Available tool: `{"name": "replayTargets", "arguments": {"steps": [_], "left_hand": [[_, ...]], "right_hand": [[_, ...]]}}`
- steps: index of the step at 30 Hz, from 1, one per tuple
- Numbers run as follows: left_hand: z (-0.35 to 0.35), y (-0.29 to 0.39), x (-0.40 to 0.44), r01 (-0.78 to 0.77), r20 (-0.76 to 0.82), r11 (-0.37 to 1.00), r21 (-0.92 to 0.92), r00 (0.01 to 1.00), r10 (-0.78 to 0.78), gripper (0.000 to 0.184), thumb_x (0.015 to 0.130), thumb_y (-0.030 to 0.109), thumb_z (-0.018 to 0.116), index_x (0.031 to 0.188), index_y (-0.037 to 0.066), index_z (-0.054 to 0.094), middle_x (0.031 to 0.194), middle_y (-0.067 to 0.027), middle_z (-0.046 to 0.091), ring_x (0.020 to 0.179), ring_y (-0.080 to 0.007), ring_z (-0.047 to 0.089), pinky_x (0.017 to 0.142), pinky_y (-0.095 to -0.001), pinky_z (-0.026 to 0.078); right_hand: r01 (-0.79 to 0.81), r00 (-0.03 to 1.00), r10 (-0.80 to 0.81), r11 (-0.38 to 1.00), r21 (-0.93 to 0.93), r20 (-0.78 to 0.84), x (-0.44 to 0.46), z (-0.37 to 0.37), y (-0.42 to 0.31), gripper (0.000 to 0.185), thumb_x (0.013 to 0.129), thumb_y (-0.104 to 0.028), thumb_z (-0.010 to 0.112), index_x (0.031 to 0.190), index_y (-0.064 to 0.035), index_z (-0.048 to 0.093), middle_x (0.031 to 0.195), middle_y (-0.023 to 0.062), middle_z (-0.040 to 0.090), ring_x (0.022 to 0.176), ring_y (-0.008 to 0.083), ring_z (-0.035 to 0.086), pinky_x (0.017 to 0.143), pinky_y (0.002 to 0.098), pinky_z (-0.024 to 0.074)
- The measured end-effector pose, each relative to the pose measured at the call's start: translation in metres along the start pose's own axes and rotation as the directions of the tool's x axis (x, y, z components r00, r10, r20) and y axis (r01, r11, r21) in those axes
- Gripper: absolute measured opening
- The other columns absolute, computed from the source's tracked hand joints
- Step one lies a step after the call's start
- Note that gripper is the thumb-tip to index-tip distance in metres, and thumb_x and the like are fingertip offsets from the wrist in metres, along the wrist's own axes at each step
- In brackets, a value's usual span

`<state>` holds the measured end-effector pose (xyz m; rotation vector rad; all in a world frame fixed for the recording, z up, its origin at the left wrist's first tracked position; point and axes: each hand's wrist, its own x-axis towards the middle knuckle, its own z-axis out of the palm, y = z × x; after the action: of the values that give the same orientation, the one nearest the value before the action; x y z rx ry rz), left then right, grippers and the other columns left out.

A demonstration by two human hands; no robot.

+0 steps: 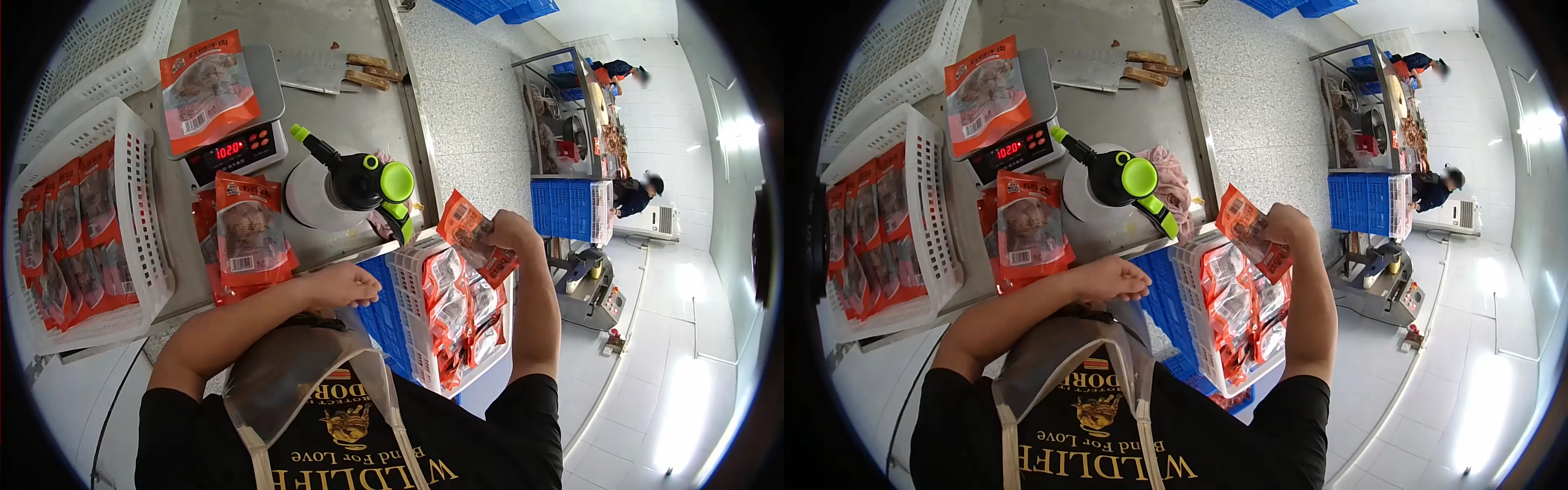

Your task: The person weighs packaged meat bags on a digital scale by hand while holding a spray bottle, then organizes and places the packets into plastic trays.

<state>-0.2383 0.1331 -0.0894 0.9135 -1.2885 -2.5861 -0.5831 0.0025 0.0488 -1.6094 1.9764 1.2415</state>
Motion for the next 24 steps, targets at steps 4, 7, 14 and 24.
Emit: {"name": "replayTargets", "arguments": {"steps": [4,7,14,24], "left_hand": [[0.023,-0.012,0.071,0.126,0.176,0.948,-0.292,0.981,-0.076,0.032,0.103,0.027,0.060,0.121,0.001,0.066,0.109,-0.0068,0.069,0.092,-0.0156,0.065,0.083,-0.0307,0.053],[0.037,-0.014,0.101,0.208,0.229,0.904,-0.375,0.965,-0.127,0.031,0.103,0.030,0.059,0.115,0.003,0.067,0.106,-0.0063,0.069,0.093,-0.0177,0.066,0.084,-0.0336,0.053],[0.071,-0.014,0.173,0.231,0.189,0.703,-0.673,0.972,-0.139,0.031,0.100,0.038,0.063,0.106,0.009,0.066,0.102,-0.0046,0.066,0.096,-0.0179,0.064,0.087,-0.0343,0.053],[0.086,0.002,0.212,0.008,0.038,0.296,-0.955,0.995,0.097,0.024,0.101,0.029,0.062,0.116,0.010,0.066,0.101,-0.0018,0.072,0.092,-0.0150,0.070,0.084,-0.0344,0.058]], "right_hand": [[0.013,0.997,-0.023,0.992,0.122,0.079,-0.009,0.001,0.000,0.043,0.075,-0.030,0.082,0.104,-0.0002,0.075,0.097,0.0192,0.075,0.084,0.0308,0.074,0.078,0.0387,0.0571],[0.029,0.994,-0.050,0.980,0.199,0.102,-0.003,0.014,0.013,0.043,0.075,-0.030,0.082,0.105,-0.0002,0.076,0.097,0.0184,0.076,0.084,0.0290,0.074,0.078,0.0382,0.0568],[-0.009,0.995,-0.029,0.919,0.393,0.092,-0.027,0.009,0.007,0.037,0.075,-0.024,0.082,0.101,0.0011,0.076,0.091,0.0150,0.076,0.080,0.0224,0.073,0.076,0.0366,0.0568],[-0.037,0.978,-0.153,0.549,0.835,0.144,-0.008,0.087,0.043,0.032,0.084,-0.013,0.078,0.106,0.0089,0.070,0.094,0.0131,0.075,0.078,0.0174,0.070,0.071,0.0336,0.0572]]}}
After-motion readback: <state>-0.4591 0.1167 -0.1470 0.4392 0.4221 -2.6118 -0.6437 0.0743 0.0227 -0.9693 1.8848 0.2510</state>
